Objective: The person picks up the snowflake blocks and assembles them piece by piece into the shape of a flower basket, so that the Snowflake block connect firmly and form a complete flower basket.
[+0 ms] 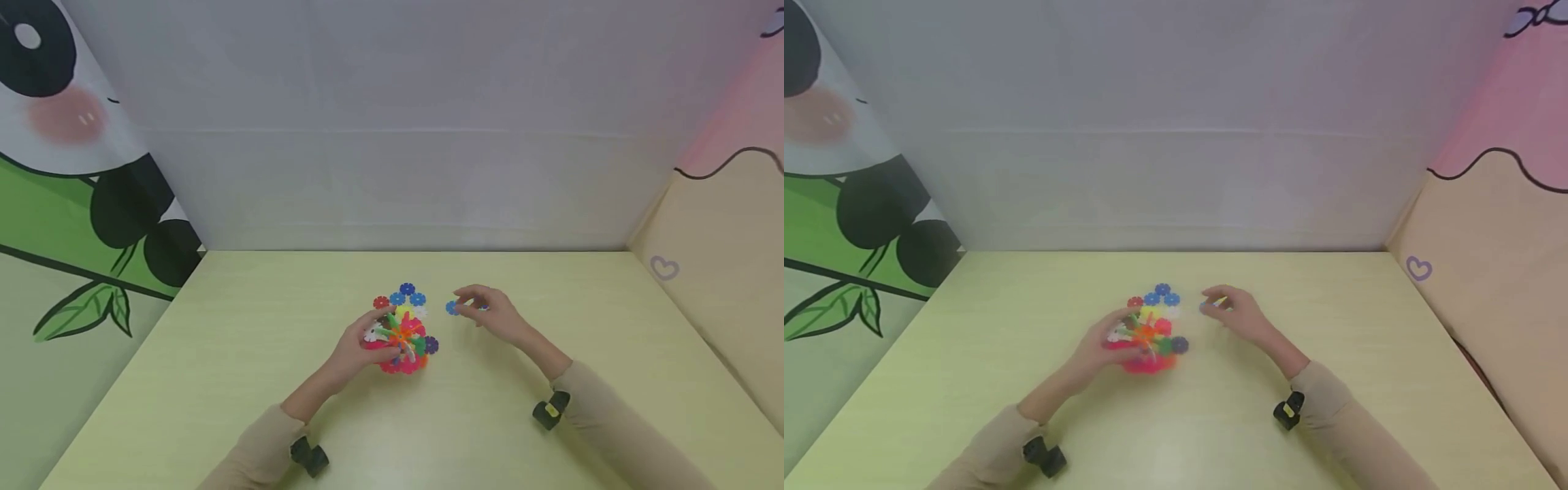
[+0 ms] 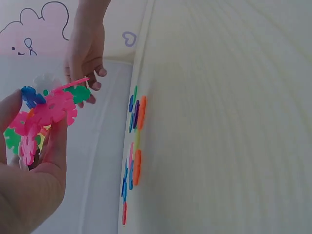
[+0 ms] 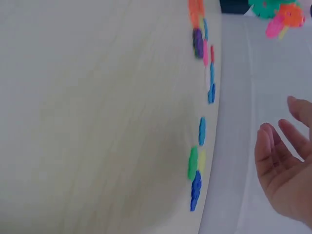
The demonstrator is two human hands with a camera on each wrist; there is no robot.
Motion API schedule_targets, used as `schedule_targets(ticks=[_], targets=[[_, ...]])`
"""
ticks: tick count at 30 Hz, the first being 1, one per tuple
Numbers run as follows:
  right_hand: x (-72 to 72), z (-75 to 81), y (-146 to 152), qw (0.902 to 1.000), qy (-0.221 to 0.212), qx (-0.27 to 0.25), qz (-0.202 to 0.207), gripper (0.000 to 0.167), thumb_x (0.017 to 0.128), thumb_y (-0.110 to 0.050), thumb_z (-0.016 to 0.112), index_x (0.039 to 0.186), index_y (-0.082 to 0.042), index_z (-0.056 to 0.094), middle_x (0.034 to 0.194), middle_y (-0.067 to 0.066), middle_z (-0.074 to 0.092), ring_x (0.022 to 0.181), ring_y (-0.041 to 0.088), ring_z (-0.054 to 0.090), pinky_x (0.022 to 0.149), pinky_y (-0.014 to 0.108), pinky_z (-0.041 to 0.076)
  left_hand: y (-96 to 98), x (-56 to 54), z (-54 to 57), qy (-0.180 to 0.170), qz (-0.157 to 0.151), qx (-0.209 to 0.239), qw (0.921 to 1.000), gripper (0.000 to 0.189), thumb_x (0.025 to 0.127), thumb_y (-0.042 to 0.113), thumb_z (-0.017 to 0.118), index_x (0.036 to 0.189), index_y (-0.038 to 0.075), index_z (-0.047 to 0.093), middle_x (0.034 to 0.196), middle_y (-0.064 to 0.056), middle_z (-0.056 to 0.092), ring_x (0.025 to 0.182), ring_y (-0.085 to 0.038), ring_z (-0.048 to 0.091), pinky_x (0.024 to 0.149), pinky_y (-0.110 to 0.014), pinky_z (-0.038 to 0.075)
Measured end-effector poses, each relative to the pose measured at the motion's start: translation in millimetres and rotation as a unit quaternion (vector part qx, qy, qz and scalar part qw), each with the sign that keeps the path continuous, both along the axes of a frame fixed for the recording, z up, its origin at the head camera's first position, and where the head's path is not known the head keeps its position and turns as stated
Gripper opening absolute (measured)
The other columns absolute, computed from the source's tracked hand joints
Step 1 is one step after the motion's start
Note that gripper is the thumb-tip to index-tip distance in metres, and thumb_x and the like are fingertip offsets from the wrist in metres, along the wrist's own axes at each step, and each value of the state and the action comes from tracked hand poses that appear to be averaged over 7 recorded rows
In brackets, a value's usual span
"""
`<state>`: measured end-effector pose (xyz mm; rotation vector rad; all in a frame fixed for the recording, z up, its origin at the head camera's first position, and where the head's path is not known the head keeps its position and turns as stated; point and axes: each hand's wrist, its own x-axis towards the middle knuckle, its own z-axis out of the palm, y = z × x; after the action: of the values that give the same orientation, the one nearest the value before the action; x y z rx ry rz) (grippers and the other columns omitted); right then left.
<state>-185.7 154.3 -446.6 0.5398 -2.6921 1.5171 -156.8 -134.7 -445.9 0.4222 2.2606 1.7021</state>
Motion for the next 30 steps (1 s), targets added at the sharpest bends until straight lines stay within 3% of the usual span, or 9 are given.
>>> schedule_targets(ticks=[3, 6, 13, 19, 24, 27, 30], targets=[[-18.6, -5.1, 15.5, 0.9971, 0.004, 0.073, -0.021, 0.035, 0.093, -0.013, 0.066, 0.121, 0.007, 0.063, 0.108, 0.022, 0.069, 0.090, 0.025, 0.063, 0.070, 0.025, 0.052, -7.4, -3.3, -2.4, -0.024, 0.015, 0.009, 0.9996, 0.067, 0.089, 0.013, 0.071, 0.149, 0.020, 0.043, 0.151, -0.013, 0.040, 0.132, -0.029, 0.047, 0.092, -0.034, 0.059], [-30.2, -10.1, 28.2, 0.9917, -0.010, 0.128, -0.012, 0.035, 0.088, -0.011, 0.070, 0.116, 0.010, 0.065, 0.105, 0.024, 0.069, 0.092, 0.030, 0.064, 0.076, 0.032, 0.055, -11.2, -3.1, -1.3, -0.033, 0.011, 0.021, 0.9992, 0.067, 0.089, 0.014, 0.071, 0.150, 0.019, 0.041, 0.151, -0.014, 0.039, 0.129, -0.027, 0.051, 0.092, -0.033, 0.059], [-38.8, -21.3, 40.8, 0.9837, -0.048, 0.173, 0.012, 0.033, 0.084, -0.006, 0.074, 0.113, 0.009, 0.069, 0.109, 0.025, 0.070, 0.098, 0.035, 0.065, 0.083, 0.041, 0.058, -12.6, 1.1, 2.1, -0.029, 0.006, 0.015, 0.9994, 0.066, 0.088, 0.013, 0.072, 0.148, 0.017, 0.044, 0.147, -0.015, 0.043, 0.119, -0.018, 0.056, 0.089, -0.027, 0.058], [-39.4, -24.6, 41.4, 0.9846, -0.052, 0.166, 0.017, 0.034, 0.083, -0.006, 0.074, 0.112, 0.010, 0.068, 0.112, 0.026, 0.069, 0.103, 0.037, 0.064, 0.088, 0.044, 0.057, -9.6, 5.9, 5.5, -0.019, -0.011, 0.016, 0.9996, 0.066, 0.089, 0.015, 0.072, 0.148, 0.012, 0.043, 0.143, -0.018, 0.043, 0.118, -0.016, 0.055, 0.086, -0.022, 0.058], [-39.0, -24.7, 42.4, 0.9870, -0.054, 0.151, 0.015, 0.027, 0.082, -0.005, 0.075, 0.102, 0.008, 0.063, 0.101, 0.023, 0.067, 0.094, 0.031, 0.063, 0.080, 0.038, 0.056, -3.5, 6.6, 7.5, -0.029, -0.024, 0.030, 0.9988, 0.065, 0.090, 0.017, 0.069, 0.149, 0.012, 0.041, 0.145, -0.019, 0.040, 0.119, -0.018, 0.055, 0.087, -0.024, 0.058], [-38.5, -24.5, 40.7, 0.9904, -0.056, 0.123, 0.031, 0.022, 0.083, -0.004, 0.073, 0.099, 0.006, 0.062, 0.098, 0.020, 0.067, 0.089, 0.024, 0.063, 0.074, 0.031, 0.056, 0.8, 5.7, 7.5, -0.042, -0.024, 0.036, 0.9981, 0.063, 0.092, 0.016, 0.067, 0.149, 0.014, 0.041, 0.147, -0.018, 0.039, 0.117, -0.016, 0.056, 0.086, -0.024, 0.058], [-31.2, -14.1, 31.1, 0.9939, -0.076, 0.064, 0.048, 0.019, 0.087, -0.004, 0.068, 0.101, 0.007, 0.061, 0.096, 0.019, 0.068, 0.086, 0.025, 0.068, 0.073, 0.032, 0.060, 4.4, 5.4, 7.7, -0.051, -0.033, 0.050, 0.9969, 0.060, 0.095, 0.017, 0.063, 0.150, 0.012, 0.040, 0.146, -0.019, 0.038, 0.111, -0.012, 0.060, 0.084, -0.021, 0.058]])
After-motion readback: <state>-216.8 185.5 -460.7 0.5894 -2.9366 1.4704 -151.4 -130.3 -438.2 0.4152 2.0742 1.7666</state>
